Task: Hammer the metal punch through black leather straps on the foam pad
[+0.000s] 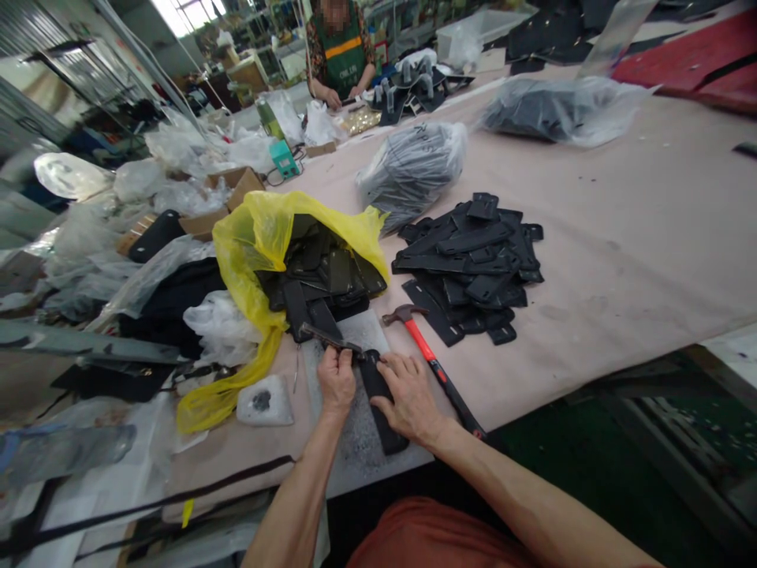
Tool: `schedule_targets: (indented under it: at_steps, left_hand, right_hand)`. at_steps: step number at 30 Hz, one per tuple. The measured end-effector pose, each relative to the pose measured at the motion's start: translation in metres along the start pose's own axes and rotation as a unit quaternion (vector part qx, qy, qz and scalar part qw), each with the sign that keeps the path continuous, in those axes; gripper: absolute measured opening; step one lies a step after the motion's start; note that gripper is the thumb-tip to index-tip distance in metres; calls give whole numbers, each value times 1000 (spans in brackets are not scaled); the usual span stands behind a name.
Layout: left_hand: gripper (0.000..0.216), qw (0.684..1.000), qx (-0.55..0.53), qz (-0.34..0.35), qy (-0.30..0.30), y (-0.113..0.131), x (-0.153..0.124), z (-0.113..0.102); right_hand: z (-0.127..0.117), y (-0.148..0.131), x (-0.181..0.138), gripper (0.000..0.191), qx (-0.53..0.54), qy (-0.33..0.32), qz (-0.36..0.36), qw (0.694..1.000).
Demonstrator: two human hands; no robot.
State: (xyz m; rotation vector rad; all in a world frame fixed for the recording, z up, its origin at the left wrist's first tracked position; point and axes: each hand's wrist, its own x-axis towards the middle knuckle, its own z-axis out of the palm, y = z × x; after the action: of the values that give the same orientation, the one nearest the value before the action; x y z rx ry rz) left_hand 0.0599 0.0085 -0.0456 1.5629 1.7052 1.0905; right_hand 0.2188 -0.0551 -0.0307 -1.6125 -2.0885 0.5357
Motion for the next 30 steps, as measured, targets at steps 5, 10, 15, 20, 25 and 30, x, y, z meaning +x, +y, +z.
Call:
schedule_targets:
  at_steps: [5, 10, 15, 20, 25, 30]
  left_hand:
    - [24, 999, 18, 27, -18, -4, -24, -5]
    - [23, 998, 30, 56, -28, -7, -26, -2]
    - [22, 997, 44, 61, -14, -11, -24, 0]
    - [20, 998, 35, 58, -15, -13, -25, 1]
    - [19, 997, 45, 56, -9, -16, -26, 2]
    - [19, 997, 49, 51, -13, -18, -27, 3]
  right_hand:
    - [-6, 1, 16, 53, -32, -25, 5, 999]
    - [-6, 3, 36, 30, -88, -58, 20, 994]
    - [5, 1, 41, 19, -79, -22, 48, 995]
    - [15, -5, 43, 13, -74, 5, 66, 995]
    - [17, -10, 39, 15, -79, 8, 53, 995]
    - [4, 4, 17, 12, 37, 8, 27, 999]
